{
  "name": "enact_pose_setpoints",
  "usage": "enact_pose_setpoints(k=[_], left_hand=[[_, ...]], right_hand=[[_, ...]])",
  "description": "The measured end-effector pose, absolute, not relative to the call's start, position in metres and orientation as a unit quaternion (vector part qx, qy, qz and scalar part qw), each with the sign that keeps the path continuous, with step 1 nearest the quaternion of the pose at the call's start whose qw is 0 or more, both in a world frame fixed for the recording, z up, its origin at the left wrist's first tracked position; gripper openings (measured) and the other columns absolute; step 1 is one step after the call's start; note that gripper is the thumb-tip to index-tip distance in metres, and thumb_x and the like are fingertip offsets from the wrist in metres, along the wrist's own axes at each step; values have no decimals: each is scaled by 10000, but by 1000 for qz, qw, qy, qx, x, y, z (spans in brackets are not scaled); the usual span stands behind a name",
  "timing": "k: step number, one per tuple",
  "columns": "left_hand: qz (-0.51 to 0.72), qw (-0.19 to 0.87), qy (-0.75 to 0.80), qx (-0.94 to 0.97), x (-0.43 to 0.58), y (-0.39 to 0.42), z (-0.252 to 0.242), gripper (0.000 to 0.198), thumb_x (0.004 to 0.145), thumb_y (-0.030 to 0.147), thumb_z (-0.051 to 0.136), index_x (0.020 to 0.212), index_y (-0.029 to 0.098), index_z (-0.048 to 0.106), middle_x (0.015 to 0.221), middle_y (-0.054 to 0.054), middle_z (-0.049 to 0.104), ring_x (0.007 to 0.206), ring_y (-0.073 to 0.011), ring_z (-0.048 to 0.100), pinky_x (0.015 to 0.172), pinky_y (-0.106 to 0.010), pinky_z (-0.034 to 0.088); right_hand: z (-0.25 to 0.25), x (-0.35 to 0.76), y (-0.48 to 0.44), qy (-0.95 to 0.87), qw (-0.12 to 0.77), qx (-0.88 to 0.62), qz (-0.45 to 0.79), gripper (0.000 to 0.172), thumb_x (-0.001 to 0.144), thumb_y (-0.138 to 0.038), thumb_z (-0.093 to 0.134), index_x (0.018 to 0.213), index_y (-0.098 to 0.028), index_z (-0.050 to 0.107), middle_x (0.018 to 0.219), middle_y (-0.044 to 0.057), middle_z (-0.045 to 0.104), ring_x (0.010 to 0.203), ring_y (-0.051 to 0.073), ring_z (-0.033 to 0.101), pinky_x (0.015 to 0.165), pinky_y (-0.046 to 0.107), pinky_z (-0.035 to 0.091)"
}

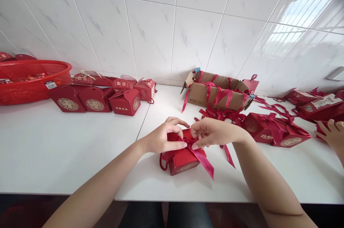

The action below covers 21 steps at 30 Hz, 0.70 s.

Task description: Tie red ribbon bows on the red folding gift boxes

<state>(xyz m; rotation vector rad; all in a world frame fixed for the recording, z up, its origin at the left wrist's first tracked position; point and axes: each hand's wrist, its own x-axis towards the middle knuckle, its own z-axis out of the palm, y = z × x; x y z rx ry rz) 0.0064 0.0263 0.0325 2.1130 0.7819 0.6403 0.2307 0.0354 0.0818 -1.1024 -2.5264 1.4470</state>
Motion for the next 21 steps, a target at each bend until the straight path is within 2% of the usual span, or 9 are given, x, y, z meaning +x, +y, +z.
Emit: enact_pose_setpoints(k=[4, 8, 13, 16, 21], left_hand=[[252, 387, 309, 832, 6, 28, 32, 170, 770, 343, 659, 680, 206, 614, 1262, -25, 550, 1279, -254, 337, 1047, -443, 324], [254, 402, 319, 820, 6, 29, 33, 223, 799, 379, 623, 675, 196, 594, 1217, -45, 569, 1260, -255, 356, 998, -426, 365], [259, 419, 322, 808, 6, 27, 34, 301, 867, 381, 528, 637, 189, 558, 1169, -45, 580, 1275, -236, 348, 1001, -398, 362], [260, 419, 325, 807, 7, 27, 33, 272, 850, 366, 546, 645, 187, 547, 1148, -52, 584, 1266, -249, 359, 991, -401, 376], [264, 400, 330, 813, 7, 28, 31, 250, 813, 364, 588, 644, 185, 543, 1143, -56, 584, 1239, -257, 382, 975, -399, 390]], right_hand=[[80, 229, 37, -812, 13, -321, 488, 324, 809, -475, 597, 782, -153, 623, 603, -17, 568, 541, 85, 506, 526, 216, 421], [80, 228, 37, -814, 1, -343, 470, 400, 841, -517, 530, 670, -156, 540, 558, -16, 560, 499, 81, 488, 491, 209, 391], [81, 226, 34, -811, 16, -361, 460, 405, 867, -496, 492, 629, -171, 450, 582, -8, 571, 521, 88, 498, 510, 216, 383], [81, 225, 33, -812, 21, -369, 452, 403, 884, -488, 461, 635, -171, 451, 599, -3, 579, 540, 97, 517, 536, 229, 393], [82, 225, 32, -807, 13, -375, 456, 397, 834, -540, 523, 711, -163, 507, 638, -3, 548, 573, 104, 522, 533, 230, 392]])
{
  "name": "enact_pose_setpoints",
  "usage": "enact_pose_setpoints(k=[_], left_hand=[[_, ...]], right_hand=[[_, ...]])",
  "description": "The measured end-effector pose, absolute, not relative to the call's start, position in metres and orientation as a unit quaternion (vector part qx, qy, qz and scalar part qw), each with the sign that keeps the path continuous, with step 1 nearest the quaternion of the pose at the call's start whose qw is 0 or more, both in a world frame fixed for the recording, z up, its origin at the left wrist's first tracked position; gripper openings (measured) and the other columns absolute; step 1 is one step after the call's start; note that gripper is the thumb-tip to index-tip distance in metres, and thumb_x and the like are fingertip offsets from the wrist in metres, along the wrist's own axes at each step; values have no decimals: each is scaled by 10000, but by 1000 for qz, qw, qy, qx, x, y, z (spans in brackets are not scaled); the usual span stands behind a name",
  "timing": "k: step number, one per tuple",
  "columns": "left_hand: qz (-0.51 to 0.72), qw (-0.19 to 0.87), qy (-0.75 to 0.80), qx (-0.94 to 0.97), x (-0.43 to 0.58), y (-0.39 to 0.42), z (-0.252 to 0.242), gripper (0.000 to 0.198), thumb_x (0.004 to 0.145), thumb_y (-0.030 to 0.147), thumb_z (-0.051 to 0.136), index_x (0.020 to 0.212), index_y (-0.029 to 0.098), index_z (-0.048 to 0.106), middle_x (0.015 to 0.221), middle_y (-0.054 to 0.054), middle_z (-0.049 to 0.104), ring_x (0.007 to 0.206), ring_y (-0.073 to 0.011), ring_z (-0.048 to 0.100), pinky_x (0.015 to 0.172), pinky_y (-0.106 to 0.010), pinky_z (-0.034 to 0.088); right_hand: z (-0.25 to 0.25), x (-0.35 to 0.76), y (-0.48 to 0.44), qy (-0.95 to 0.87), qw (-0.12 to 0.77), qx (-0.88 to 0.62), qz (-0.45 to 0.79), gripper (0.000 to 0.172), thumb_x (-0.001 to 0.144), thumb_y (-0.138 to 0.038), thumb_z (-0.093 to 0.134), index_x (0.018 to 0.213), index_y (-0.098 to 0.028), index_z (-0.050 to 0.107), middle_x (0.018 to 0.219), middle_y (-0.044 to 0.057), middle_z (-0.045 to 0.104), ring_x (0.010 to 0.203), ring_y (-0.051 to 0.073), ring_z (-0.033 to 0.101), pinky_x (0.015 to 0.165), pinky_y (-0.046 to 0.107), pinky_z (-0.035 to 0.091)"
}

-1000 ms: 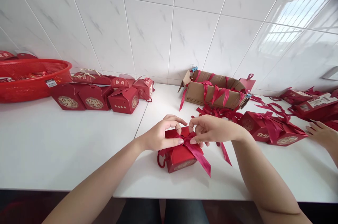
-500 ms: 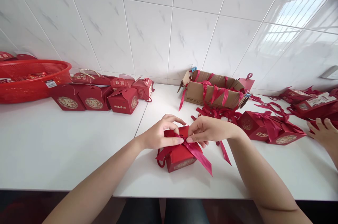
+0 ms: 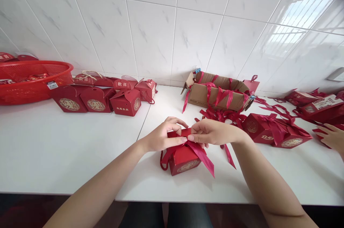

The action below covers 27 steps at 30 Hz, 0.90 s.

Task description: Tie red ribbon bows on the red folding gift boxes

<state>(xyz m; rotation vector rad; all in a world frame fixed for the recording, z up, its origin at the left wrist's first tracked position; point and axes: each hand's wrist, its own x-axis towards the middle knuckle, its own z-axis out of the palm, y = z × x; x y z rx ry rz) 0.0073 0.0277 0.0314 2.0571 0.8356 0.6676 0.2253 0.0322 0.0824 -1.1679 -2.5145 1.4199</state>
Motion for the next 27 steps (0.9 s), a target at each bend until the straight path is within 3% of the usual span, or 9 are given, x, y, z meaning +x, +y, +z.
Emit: enact_pose_setpoints(k=[4, 10, 20, 27], left_hand=[[259, 398, 333, 815, 7, 28, 30, 263, 824, 345, 575, 622, 186, 518, 1111, -44, 596, 1243, -245, 388, 975, -387, 383], [262, 407, 333, 809, 6, 28, 31, 260, 802, 310, 580, 605, 183, 467, 1169, -39, 580, 1265, -258, 365, 931, -372, 416], [259, 416, 328, 807, 5, 28, 32, 273, 784, 281, 579, 589, 179, 418, 1204, -28, 566, 1245, -254, 355, 894, -360, 415], [258, 427, 335, 799, 3, 31, 32, 214, 774, 192, 531, 579, 180, 445, 1178, -4, 578, 1250, -227, 342, 961, -351, 352]], right_hand=[[81, 224, 33, -813, 12, -386, 435, 415, 839, -562, 498, 706, -169, 487, 629, -15, 502, 554, 89, 458, 501, 224, 352], [72, 223, 35, -839, 33, -375, 393, 420, 887, -495, 432, 614, -182, 365, 558, -55, 308, 494, 68, 266, 448, 234, 228], [68, 218, 32, -850, 32, -381, 362, 378, 859, -400, 464, 588, -182, 315, 559, -53, 280, 493, 68, 247, 444, 247, 196], [68, 217, 28, -849, 18, -402, 342, 466, 844, -487, 480, 558, -182, 275, 521, -59, 233, 463, 61, 209, 414, 255, 151]])
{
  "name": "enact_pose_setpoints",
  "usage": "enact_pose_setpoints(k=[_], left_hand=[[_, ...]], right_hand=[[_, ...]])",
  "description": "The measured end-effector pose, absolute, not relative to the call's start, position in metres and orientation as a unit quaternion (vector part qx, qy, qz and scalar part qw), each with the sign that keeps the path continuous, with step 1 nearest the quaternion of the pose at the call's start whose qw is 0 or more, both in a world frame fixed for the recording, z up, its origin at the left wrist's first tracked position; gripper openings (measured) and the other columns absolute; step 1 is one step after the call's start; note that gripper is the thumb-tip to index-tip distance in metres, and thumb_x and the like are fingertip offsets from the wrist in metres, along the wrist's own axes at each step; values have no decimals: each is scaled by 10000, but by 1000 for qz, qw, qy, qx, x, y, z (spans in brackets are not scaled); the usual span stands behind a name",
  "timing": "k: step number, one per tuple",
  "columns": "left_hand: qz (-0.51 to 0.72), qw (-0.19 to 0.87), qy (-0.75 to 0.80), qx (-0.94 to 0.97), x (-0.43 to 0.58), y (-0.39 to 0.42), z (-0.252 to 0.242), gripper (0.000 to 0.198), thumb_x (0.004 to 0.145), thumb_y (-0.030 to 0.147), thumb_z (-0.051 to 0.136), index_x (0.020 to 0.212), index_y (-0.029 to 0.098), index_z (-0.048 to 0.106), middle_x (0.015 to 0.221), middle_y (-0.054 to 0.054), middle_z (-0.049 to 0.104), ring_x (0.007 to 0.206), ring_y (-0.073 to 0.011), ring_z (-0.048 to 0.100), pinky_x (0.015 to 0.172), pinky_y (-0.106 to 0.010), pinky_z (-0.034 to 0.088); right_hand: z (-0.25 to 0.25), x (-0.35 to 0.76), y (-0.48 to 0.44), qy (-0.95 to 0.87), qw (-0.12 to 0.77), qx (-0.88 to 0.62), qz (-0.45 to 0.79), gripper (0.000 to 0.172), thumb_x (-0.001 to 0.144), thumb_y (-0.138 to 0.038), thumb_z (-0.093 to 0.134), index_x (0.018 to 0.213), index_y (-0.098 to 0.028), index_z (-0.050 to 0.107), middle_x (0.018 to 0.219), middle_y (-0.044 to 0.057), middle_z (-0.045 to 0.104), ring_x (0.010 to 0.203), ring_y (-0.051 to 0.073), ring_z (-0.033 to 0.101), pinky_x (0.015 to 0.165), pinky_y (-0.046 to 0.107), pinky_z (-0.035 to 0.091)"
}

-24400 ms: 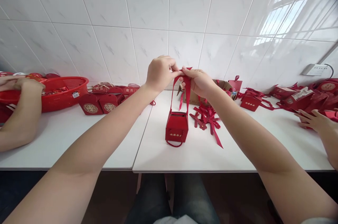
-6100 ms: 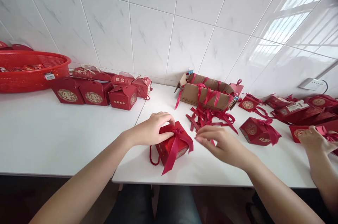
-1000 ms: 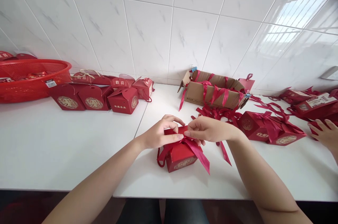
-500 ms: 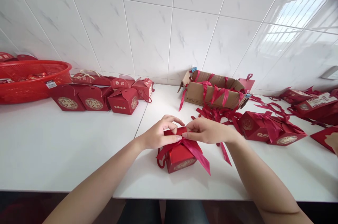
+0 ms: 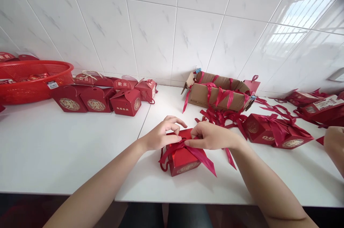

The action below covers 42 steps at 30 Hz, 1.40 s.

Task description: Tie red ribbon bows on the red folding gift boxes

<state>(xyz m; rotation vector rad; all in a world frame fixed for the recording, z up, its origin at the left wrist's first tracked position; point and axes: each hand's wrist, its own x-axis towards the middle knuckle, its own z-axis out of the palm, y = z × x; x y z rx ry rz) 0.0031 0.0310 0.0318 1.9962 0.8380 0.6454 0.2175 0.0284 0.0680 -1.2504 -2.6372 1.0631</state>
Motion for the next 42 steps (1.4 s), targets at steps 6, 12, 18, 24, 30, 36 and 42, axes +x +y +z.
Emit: enact_pose_setpoints(k=[6, 12, 18, 24, 30, 36, 42], left_hand=[[268, 418, 337, 800, 2, 32, 31, 222, 772, 191, 537, 575, 181, 436, 1144, 5, 582, 1231, -219, 355, 964, -351, 325], [279, 433, 338, 788, 2, 33, 31, 223, 782, 200, 540, 583, 178, 441, 1146, -4, 577, 1220, -223, 377, 963, -349, 315], [288, 434, 342, 782, 3, 35, 31, 248, 784, 217, 541, 566, 174, 430, 1133, -13, 583, 1206, -230, 395, 965, -352, 309], [284, 453, 346, 771, 5, 35, 30, 258, 767, 212, 552, 554, 164, 415, 1058, -38, 580, 1003, -212, 528, 838, -320, 375], [290, 457, 346, 767, 5, 34, 29, 257, 767, 211, 543, 560, 157, 400, 1021, -45, 575, 814, -158, 543, 717, -286, 383], [295, 460, 333, 768, 5, 35, 29, 243, 766, 210, 534, 565, 157, 408, 1001, -53, 572, 870, -178, 557, 766, -297, 399], [302, 466, 337, 760, 6, 36, 28, 283, 778, 255, 554, 557, 158, 408, 1000, -60, 577, 895, -192, 559, 792, -316, 408]], right_hand=[[68, 218, 29, -850, 23, -409, 331, 500, 837, -538, 482, 557, -181, 270, 521, -58, 228, 465, 61, 206, 410, 251, 146], [66, 218, 32, -839, 51, -389, 376, 485, 882, -562, 393, 601, -187, 266, 563, -54, 227, 491, 68, 201, 437, 243, 177], [64, 213, 28, -839, 33, -416, 349, 496, 847, -572, 444, 578, -180, 302, 538, -54, 270, 481, 64, 225, 435, 244, 170], [63, 212, 28, -844, 25, -430, 321, 509, 825, -573, 477, 558, -178, 301, 523, -55, 258, 474, 63, 218, 419, 246, 156], [64, 214, 29, -853, 15, -412, 321, 514, 809, -585, 511, 563, -177, 319, 520, -60, 257, 469, 62, 219, 418, 249, 152], [66, 214, 30, -839, 37, -394, 372, 467, 891, -546, 384, 610, -183, 298, 567, -50, 280, 498, 69, 252, 449, 238, 215], [62, 212, 30, -852, 31, -404, 333, 470, 870, -537, 418, 586, -181, 304, 543, -51, 271, 481, 66, 224, 441, 248, 173]])
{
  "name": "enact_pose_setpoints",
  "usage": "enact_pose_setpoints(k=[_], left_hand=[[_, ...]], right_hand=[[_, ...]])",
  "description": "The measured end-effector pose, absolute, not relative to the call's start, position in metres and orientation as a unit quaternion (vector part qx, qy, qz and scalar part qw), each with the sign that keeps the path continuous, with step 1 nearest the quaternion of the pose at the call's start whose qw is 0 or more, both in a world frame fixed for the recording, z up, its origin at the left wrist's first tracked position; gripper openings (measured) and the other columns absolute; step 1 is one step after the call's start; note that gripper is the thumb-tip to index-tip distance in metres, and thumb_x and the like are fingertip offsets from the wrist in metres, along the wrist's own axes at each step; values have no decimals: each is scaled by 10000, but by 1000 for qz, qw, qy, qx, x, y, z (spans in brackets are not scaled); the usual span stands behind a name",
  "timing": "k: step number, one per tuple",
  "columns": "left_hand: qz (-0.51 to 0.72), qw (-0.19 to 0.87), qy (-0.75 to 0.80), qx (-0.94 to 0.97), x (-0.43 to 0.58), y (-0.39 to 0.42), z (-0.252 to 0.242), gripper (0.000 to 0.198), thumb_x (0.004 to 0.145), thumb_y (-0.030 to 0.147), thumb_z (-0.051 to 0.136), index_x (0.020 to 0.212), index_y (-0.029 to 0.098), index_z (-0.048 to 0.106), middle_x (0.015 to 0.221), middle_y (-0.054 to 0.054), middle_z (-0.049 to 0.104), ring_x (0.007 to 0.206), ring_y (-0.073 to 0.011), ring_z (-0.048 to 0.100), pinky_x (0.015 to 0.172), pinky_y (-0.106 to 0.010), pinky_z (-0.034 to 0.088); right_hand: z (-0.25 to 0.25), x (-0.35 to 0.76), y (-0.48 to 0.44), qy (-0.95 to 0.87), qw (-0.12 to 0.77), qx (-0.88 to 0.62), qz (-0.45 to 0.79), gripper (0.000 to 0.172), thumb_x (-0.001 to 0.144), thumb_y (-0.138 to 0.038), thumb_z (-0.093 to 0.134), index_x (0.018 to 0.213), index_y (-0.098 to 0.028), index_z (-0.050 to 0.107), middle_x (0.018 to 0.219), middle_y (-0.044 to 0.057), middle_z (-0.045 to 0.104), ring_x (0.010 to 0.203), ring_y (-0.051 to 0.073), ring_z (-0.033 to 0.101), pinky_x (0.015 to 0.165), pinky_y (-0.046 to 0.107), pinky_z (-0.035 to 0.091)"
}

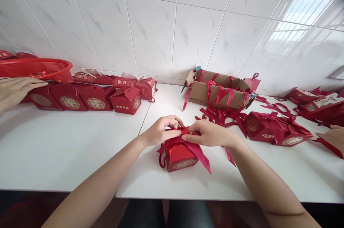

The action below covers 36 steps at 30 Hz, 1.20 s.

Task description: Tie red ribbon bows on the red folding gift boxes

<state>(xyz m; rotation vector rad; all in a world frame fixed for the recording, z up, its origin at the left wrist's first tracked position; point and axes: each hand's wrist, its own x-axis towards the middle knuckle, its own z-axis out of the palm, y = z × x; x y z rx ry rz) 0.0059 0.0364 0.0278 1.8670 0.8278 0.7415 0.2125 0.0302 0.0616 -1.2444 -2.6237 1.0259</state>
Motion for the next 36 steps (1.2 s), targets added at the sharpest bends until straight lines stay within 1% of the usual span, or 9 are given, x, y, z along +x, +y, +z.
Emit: enact_pose_setpoints(k=[4, 11, 15, 18, 23, 27, 30, 36], left_hand=[[307, 456, 345, 761, 6, 36, 28, 290, 784, 276, 554, 557, 159, 417, 1002, -55, 590, 894, -192, 559, 816, -322, 408], [303, 450, 365, 756, 8, 35, 29, 311, 794, 300, 548, 544, 157, 431, 975, -48, 585, 766, -155, 539, 737, -304, 412], [304, 468, 367, 744, 8, 36, 29, 339, 776, 290, 562, 514, 154, 397, 942, -47, 580, 769, -154, 540, 728, -296, 404], [306, 487, 360, 735, 7, 38, 28, 355, 756, 288, 585, 503, 153, 377, 931, -50, 582, 783, -161, 545, 720, -294, 399], [304, 516, 341, 725, 7, 38, 30, 375, 760, 318, 582, 497, 152, 373, 881, -52, 573, 753, -154, 530, 668, -281, 392], [307, 520, 344, 719, 7, 36, 33, 379, 756, 338, 574, 502, 145, 370, 880, -46, 552, 669, -116, 489, 605, -261, 378], [317, 515, 354, 713, 8, 36, 34, 387, 760, 334, 576, 503, 144, 358, 892, -41, 559, 629, -96, 462, 582, -258, 366], [332, 477, 393, 713, 10, 36, 32, 393, 762, 325, 582, 489, 146, 362, 897, -40, 583, 604, -90, 452, 566, -262, 377]], right_hand=[[60, 213, 30, -856, 33, -416, 306, 503, 857, -570, 422, 574, -180, 277, 520, -54, 243, 471, 67, 204, 440, 259, 151], [62, 213, 27, -859, 13, -439, 262, 522, 845, -565, 443, 564, -178, 235, 506, -49, 219, 471, 69, 180, 454, 277, 130], [61, 213, 26, -863, 8, -436, 255, 530, 842, -562, 455, 552, -176, 236, 499, -51, 215, 463, 67, 167, 448, 286, 122], [60, 213, 28, -863, 15, -425, 273, 529, 835, -554, 479, 553, -176, 240, 504, -53, 212, 463, 66, 165, 437, 281, 121], [63, 214, 31, -845, 40, -404, 347, 538, 814, -598, 500, 585, -186, 241, 552, -57, 207, 486, 63, 174, 436, 255, 137], [64, 214, 32, -834, 51, -404, 373, 532, 837, -604, 456, 596, -188, 228, 560, -54, 199, 492, 66, 169, 442, 255, 135], [62, 213, 31, -840, 60, -407, 352, 526, 836, -586, 468, 589, -185, 234, 556, -54, 205, 493, 66, 173, 445, 258, 137], [58, 210, 31, -856, 58, -431, 278, 529, 822, -568, 485, 568, -182, 227, 534, -53, 205, 490, 70, 158, 457, 274, 128]])
